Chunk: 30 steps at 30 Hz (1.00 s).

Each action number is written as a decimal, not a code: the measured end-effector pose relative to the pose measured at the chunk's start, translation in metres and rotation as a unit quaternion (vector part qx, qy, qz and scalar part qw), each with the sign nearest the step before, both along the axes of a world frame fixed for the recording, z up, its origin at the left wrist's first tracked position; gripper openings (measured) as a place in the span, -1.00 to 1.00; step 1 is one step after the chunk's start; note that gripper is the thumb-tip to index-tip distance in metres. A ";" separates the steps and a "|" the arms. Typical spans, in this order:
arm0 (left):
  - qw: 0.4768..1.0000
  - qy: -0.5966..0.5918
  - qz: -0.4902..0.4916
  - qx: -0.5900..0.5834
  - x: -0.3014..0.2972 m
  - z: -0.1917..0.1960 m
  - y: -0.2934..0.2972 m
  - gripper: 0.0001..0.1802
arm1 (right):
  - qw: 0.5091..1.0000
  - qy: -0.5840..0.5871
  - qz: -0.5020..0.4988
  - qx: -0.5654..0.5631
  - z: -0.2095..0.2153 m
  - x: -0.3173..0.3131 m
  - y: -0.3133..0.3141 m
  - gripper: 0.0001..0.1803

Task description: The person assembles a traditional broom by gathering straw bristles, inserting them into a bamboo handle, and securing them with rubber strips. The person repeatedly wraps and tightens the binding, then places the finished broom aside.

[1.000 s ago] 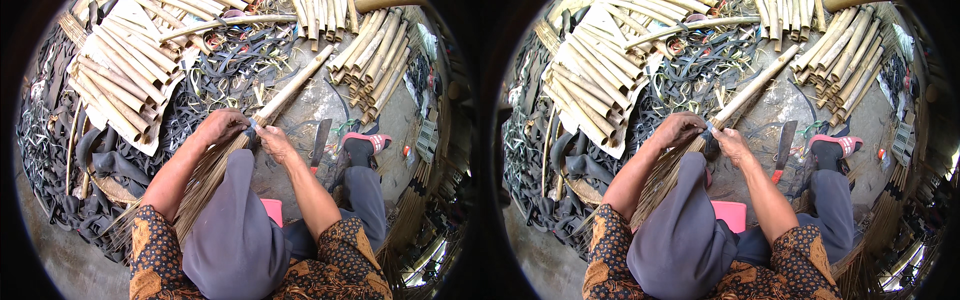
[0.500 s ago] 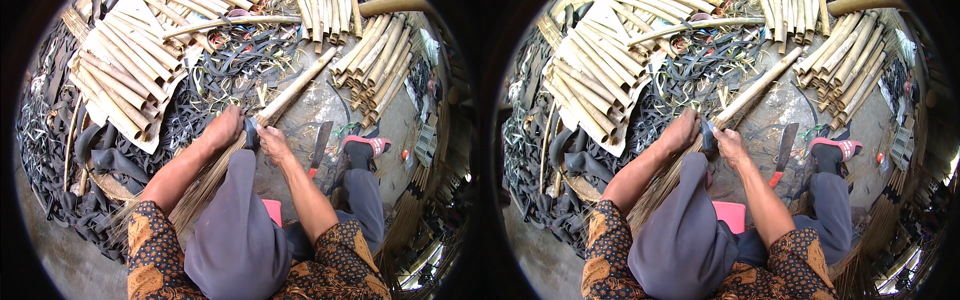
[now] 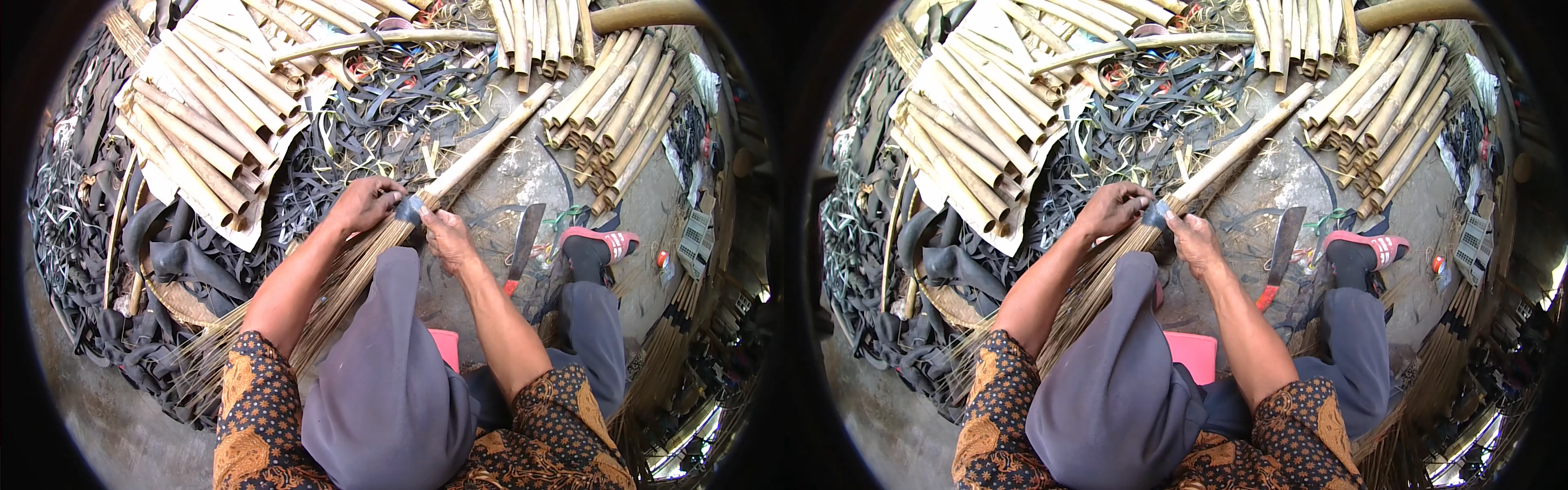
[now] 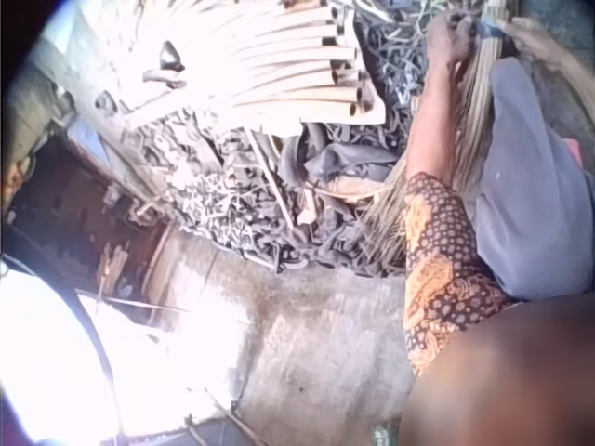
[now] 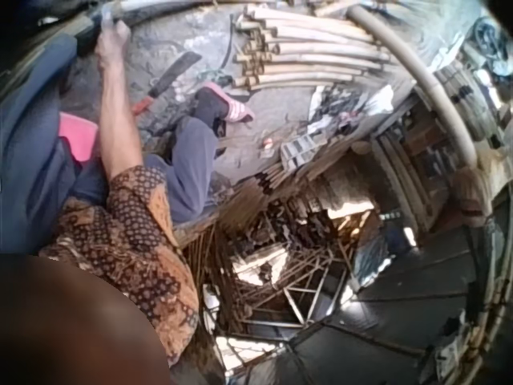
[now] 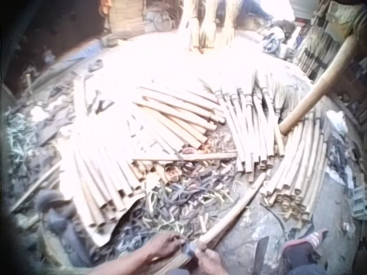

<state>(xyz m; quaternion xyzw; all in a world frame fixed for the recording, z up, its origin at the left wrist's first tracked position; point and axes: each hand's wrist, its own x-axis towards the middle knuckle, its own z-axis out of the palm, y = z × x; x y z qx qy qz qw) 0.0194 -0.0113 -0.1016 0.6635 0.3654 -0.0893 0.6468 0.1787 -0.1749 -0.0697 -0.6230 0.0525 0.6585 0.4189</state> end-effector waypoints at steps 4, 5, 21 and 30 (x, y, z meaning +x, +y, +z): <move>0.898 0.118 0.375 -0.196 0.010 -0.020 -0.012 -0.80 | 1.000 -0.008 -0.006 0.003 0.003 -0.001 -0.001 -0.68; 0.903 0.116 0.386 -0.151 0.008 -0.022 -0.012 -0.82 | 1.000 -0.008 -0.008 -0.013 0.003 -0.002 -0.001 -0.68; 0.986 -0.056 -0.039 0.150 -0.003 0.044 -0.010 -0.68 | 0.998 -0.047 0.022 -0.021 0.000 -0.003 0.006 -0.69; 0.976 0.062 0.182 -0.103 -0.027 -0.019 0.005 -0.79 | 0.998 -0.042 0.028 -0.026 0.009 -0.002 0.012 -0.65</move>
